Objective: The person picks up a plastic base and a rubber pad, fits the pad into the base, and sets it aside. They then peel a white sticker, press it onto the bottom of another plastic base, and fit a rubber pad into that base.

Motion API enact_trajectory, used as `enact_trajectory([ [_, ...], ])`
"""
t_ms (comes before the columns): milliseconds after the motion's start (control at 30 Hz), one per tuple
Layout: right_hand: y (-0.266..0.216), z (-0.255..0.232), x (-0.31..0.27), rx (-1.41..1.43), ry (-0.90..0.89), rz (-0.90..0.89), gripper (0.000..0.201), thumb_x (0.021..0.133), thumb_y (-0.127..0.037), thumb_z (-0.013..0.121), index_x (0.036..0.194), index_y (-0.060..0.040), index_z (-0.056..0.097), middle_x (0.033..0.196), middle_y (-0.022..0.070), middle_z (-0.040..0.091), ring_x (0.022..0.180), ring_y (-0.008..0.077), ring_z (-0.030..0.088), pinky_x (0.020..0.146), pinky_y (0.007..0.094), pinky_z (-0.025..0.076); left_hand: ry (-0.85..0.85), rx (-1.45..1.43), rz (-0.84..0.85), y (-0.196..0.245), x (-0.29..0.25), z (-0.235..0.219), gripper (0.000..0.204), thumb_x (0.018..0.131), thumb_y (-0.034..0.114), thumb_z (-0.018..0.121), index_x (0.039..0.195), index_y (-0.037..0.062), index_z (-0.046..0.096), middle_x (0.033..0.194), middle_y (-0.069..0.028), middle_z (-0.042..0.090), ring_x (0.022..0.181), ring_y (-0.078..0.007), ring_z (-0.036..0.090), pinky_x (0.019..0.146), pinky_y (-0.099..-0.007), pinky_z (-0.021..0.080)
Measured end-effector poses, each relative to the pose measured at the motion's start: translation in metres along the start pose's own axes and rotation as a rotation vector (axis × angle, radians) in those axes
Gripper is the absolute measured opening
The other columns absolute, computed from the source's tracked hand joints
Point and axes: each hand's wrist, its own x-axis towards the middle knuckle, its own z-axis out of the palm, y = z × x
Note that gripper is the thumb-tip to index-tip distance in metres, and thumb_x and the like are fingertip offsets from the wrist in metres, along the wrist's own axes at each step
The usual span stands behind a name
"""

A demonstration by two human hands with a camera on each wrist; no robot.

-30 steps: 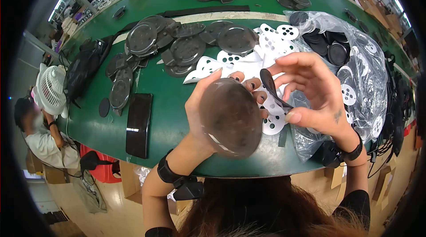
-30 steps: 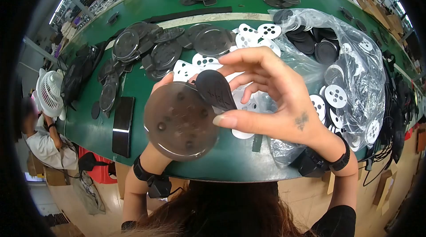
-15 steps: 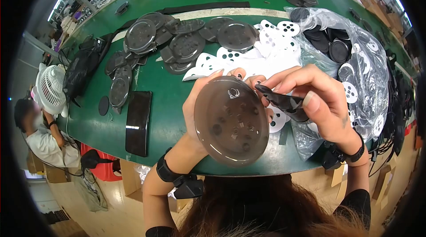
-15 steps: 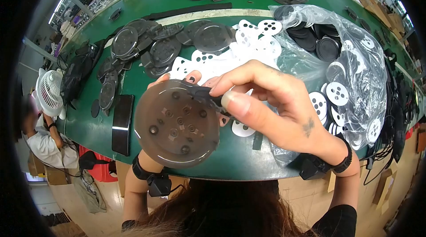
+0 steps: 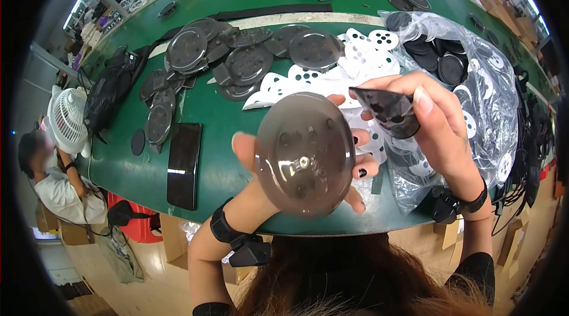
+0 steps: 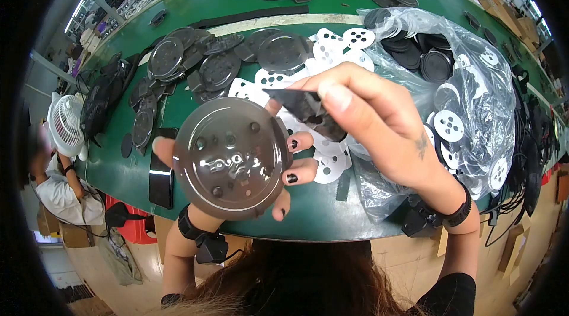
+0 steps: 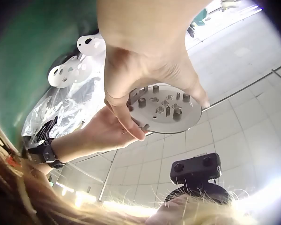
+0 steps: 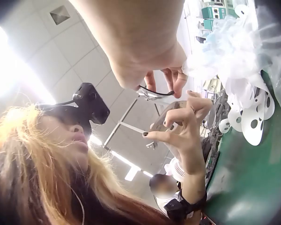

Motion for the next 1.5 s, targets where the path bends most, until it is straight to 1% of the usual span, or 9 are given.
enact_trajectory([
  [100,-0.001,-0.007,-0.001,-0.015,0.047,0.134,0.04,0.092,-0.033,0.037,0.1,0.0041,0.05,0.107,0.0246,0.057,0.091,0.0238,0.059,0.086,0.0355,0.044,-0.06,-0.077,-0.012,0.004,0.006,0.005,0.096,0.066,0.08,0.043,0.136,0.0161,0.029,0.132,-0.0184,0.038,0.107,-0.0415,0.04,0.083,-0.0645,0.039],
  [233,0.0,-0.01,0.002,-0.058,0.07,0.092,0.04,0.092,-0.033,0.036,0.102,0.0038,0.049,0.107,0.0252,0.057,0.091,0.0237,0.059,0.087,0.0354,0.043,0.27,-0.115,-0.111,0.007,0.02,0.028,0.088,0.075,0.074,0.029,0.131,0.0066,0.037,0.12,-0.0232,0.046,0.108,-0.0491,0.043,0.084,-0.0678,0.035],
  [300,0.003,-0.011,0.004,-0.043,0.052,0.047,0.039,0.093,-0.032,0.036,0.101,0.0036,0.049,0.109,0.0258,0.055,0.094,0.0244,0.058,0.088,0.0361,0.041,0.526,-0.081,-0.188,0.006,0.026,0.035,0.092,0.071,0.076,0.034,0.13,0.0059,0.037,0.122,-0.0316,0.037,0.119,-0.0559,0.025,0.078,-0.0656,0.04],
  [367,0.005,-0.011,0.006,-0.025,0.031,0.004,0.037,0.093,-0.03,0.036,0.101,0.0034,0.049,0.111,0.0263,0.054,0.097,0.025,0.057,0.09,0.0368,0.04,0.427,0.019,-0.246,0.007,0.024,0.031,0.086,0.079,0.071,0.023,0.127,0.0024,0.04,0.115,-0.0302,0.047,0.115,-0.0527,0.038,0.086,-0.0617,0.038],
  [467,0.009,-0.01,0.007,-0.01,-0.003,-0.11,0.034,0.093,-0.028,0.036,0.1,0.0022,0.049,0.115,0.0268,0.051,0.101,0.0265,0.054,0.091,0.0378,0.039,0.264,0.211,-0.312,0.002,0.025,0.019,0.076,0.085,0.062,0.015,0.123,0.0022,0.043,0.111,-0.0334,0.05,0.096,-0.0509,0.053,0.071,-0.0501,0.051],
  [567,0.01,-0.008,0.007,-0.114,-0.034,-0.242,0.031,0.092,-0.026,0.037,0.099,0.0007,0.052,0.116,0.0267,0.051,0.103,0.0269,0.053,0.092,0.0384,0.039,0.271,-0.03,-0.388,0.002,0.022,0.011,0.078,0.083,0.065,0.023,0.128,0.0038,0.04,0.124,-0.0397,0.034,0.092,-0.0598,0.049,0.062,-0.051,0.05],
  [700,0.005,-0.006,0.007,-0.254,-0.117,-0.3,0.03,0.091,-0.023,0.04,0.097,0.0014,0.057,0.117,0.028,0.049,0.102,0.0291,0.053,0.09,0.0395,0.04,0.353,-0.098,-0.421,0.002,0.024,0.023,0.073,0.085,0.063,0.018,0.121,0.0032,0.041,0.111,-0.0271,0.051,0.091,-0.056,0.053,0.074,-0.0554,0.049],
  [1033,0.003,0.006,0.003,-0.322,-0.159,-0.388,0.03,0.085,-0.024,0.045,0.089,-0.0031,0.066,0.111,0.0259,0.055,0.089,0.0261,0.057,0.067,0.0284,0.039,0.295,-0.14,-0.453,0.001,0.017,0.013,0.076,0.083,0.066,0.021,0.124,0.0056,0.042,0.112,-0.0258,0.05,0.094,-0.0577,0.05,0.077,-0.0598,0.047],
  [1500,-0.002,0.016,0.0,-0.367,-0.202,-0.398,0.03,0.083,-0.02,0.044,0.09,0.0004,0.065,0.11,0.0299,0.054,0.098,0.0353,0.057,0.076,0.0331,0.042,0.283,-0.308,-0.448,0.0,0.013,0.007,0.072,0.083,0.065,0.022,0.119,0.0072,0.044,0.114,-0.0265,0.049,0.094,-0.054,0.052,0.073,-0.0618,0.048],
])
